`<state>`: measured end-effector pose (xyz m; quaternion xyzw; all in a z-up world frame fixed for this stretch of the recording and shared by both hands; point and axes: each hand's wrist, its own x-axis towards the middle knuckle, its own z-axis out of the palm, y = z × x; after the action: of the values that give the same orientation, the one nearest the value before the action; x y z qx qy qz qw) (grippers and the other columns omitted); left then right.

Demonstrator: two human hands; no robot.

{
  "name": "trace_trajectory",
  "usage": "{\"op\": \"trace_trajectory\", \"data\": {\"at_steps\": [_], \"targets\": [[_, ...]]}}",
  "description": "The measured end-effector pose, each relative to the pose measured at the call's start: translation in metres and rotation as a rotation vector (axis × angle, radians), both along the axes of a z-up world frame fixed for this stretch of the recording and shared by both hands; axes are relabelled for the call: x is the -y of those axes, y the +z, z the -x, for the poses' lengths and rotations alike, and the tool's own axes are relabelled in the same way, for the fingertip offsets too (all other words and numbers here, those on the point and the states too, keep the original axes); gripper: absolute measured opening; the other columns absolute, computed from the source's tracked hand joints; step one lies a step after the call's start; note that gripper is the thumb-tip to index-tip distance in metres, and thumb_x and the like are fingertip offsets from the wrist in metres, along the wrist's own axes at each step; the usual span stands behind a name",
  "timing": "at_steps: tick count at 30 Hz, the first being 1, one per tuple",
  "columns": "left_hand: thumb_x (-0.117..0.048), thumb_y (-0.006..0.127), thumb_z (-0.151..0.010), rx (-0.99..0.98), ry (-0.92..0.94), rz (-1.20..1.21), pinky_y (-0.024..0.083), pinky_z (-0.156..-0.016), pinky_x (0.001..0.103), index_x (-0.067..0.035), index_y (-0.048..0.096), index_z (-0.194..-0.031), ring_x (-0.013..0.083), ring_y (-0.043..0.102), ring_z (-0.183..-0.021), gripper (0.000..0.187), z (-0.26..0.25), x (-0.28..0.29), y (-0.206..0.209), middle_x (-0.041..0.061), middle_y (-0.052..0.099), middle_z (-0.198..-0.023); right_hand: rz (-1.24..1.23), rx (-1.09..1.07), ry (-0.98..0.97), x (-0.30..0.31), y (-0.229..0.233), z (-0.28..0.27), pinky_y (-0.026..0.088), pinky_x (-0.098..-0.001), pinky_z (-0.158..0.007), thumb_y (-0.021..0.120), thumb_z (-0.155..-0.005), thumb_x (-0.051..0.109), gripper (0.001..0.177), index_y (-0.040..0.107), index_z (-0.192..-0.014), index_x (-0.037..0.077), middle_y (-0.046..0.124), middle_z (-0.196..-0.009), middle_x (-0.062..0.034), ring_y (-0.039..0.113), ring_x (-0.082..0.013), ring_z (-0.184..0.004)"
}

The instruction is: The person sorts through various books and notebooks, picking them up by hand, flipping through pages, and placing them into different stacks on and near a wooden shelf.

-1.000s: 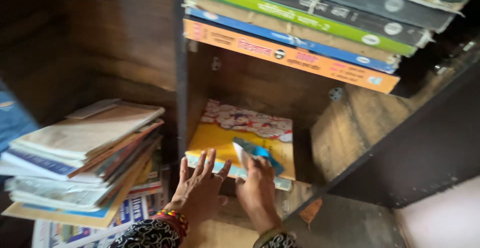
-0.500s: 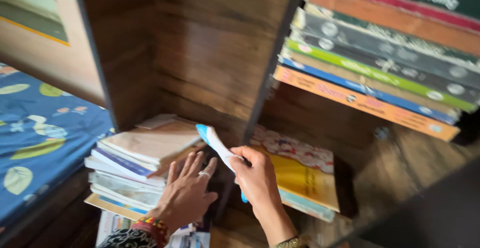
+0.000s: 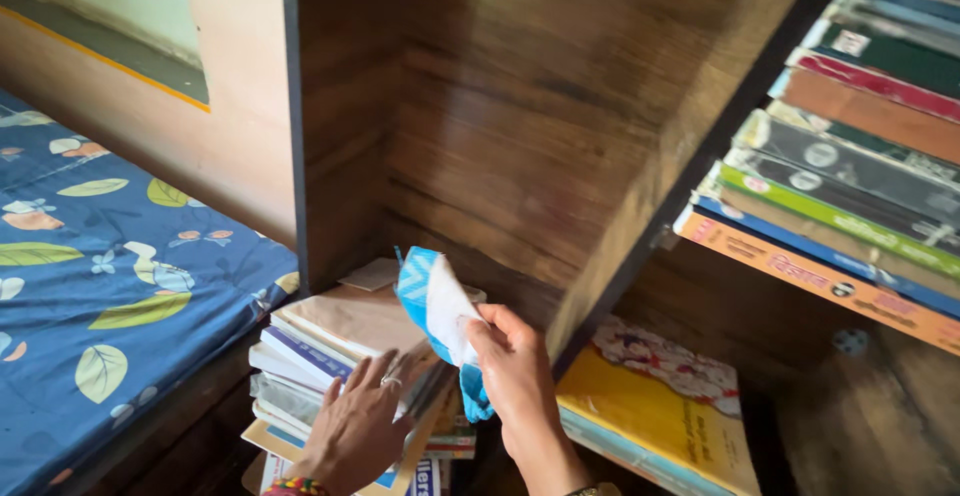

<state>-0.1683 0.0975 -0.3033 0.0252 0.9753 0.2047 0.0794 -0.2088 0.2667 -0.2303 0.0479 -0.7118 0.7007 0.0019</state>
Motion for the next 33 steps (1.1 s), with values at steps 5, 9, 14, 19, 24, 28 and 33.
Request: {"op": "trace_trajectory", "data": {"at_steps": [5, 9, 14, 19, 24, 28, 33], "targets": [[-0.034, 0.069, -0.088, -0.106, 0.102, -0.046, 0.018, -0.121, 0.056, -0.018, 0.028, -0.160, 0.0340, 0.013, -0.153, 0.085, 0.010, 0.010, 0.005, 0.011, 0.012, -0.170, -0.065, 0.023, -0.097, 0.007, -0.006, 0.014, 0.047, -0.0239, -0.070, 0.064, -0.093, 0.016, 0.023, 0.076, -0.106, 0.002, 0.073, -0.088, -0.0003, 0.060, -0.0066, -0.078], [-0.046, 0.068, -0.094, 0.099, 0.037, 0.040, 0.010, -0.123, 0.060, -0.017, 0.021, -0.159, 0.0351, 0.006, -0.155, 0.085, 0.011, 0.020, 0.010, 0.009, 0.013, -0.166, -0.120, 0.029, -0.127, 0.020, -0.017, 0.022, 0.047, -0.0280, -0.066, 0.063, -0.092, 0.016, 0.024, 0.075, -0.109, 0.003, 0.073, -0.086, -0.0018, 0.060, -0.0093, -0.074], [-0.048, 0.059, -0.096, 0.038, 0.054, 0.082, 0.013, -0.128, 0.056, -0.014, 0.054, -0.139, 0.0317, 0.015, -0.159, 0.056, 0.019, 0.022, -0.005, 0.009, 0.024, -0.169, -0.266, 0.078, -0.151, 0.044, -0.026, 0.016, 0.053, -0.0295, -0.070, 0.064, -0.090, 0.017, 0.024, 0.076, -0.109, 0.006, 0.078, -0.086, -0.0049, 0.069, -0.0121, -0.077], [-0.049, 0.057, -0.093, -0.233, -0.016, 0.030, 0.013, -0.117, 0.061, -0.008, 0.047, -0.148, 0.0345, 0.018, -0.149, 0.070, 0.055, 0.027, -0.044, 0.013, 0.029, -0.164, -0.364, 0.008, -0.156, 0.052, -0.027, 0.013, 0.053, -0.0306, -0.070, 0.064, -0.090, 0.018, 0.024, 0.076, -0.106, 0.005, 0.077, -0.085, -0.0077, 0.070, -0.0144, -0.077], [-0.046, 0.051, -0.098, -0.154, -0.015, -0.005, 0.018, -0.121, 0.057, -0.010, 0.061, -0.130, 0.0260, 0.032, -0.148, 0.050, 0.055, 0.024, -0.049, 0.005, 0.043, -0.154, -0.292, -0.013, -0.113, 0.051, -0.031, 0.020, 0.053, -0.0297, -0.071, 0.063, -0.090, 0.018, 0.025, 0.076, -0.107, 0.005, 0.077, -0.086, -0.0064, 0.069, -0.0129, -0.077], [-0.045, 0.058, -0.094, -0.232, 0.025, 0.011, 0.023, -0.122, 0.047, -0.013, 0.070, -0.117, 0.0240, 0.051, -0.131, 0.041, 0.040, 0.018, -0.032, 0.006, 0.061, -0.133, -0.265, 0.066, -0.093, 0.048, -0.035, 0.018, 0.051, -0.0310, -0.068, 0.063, -0.091, 0.018, 0.025, 0.076, -0.107, 0.004, 0.075, -0.085, -0.0065, 0.065, -0.0133, -0.075], [-0.035, 0.073, -0.086, -0.216, 0.009, 0.076, 0.022, -0.124, 0.043, -0.009, 0.070, -0.104, 0.0220, 0.066, -0.111, 0.032, 0.030, 0.013, -0.011, 0.009, 0.070, -0.111, -0.284, 0.098, -0.095, 0.052, -0.038, 0.014, 0.053, -0.0297, -0.069, 0.064, -0.091, 0.019, 0.025, 0.077, -0.108, 0.006, 0.075, -0.085, -0.0056, 0.067, -0.0126, -0.076]]}}
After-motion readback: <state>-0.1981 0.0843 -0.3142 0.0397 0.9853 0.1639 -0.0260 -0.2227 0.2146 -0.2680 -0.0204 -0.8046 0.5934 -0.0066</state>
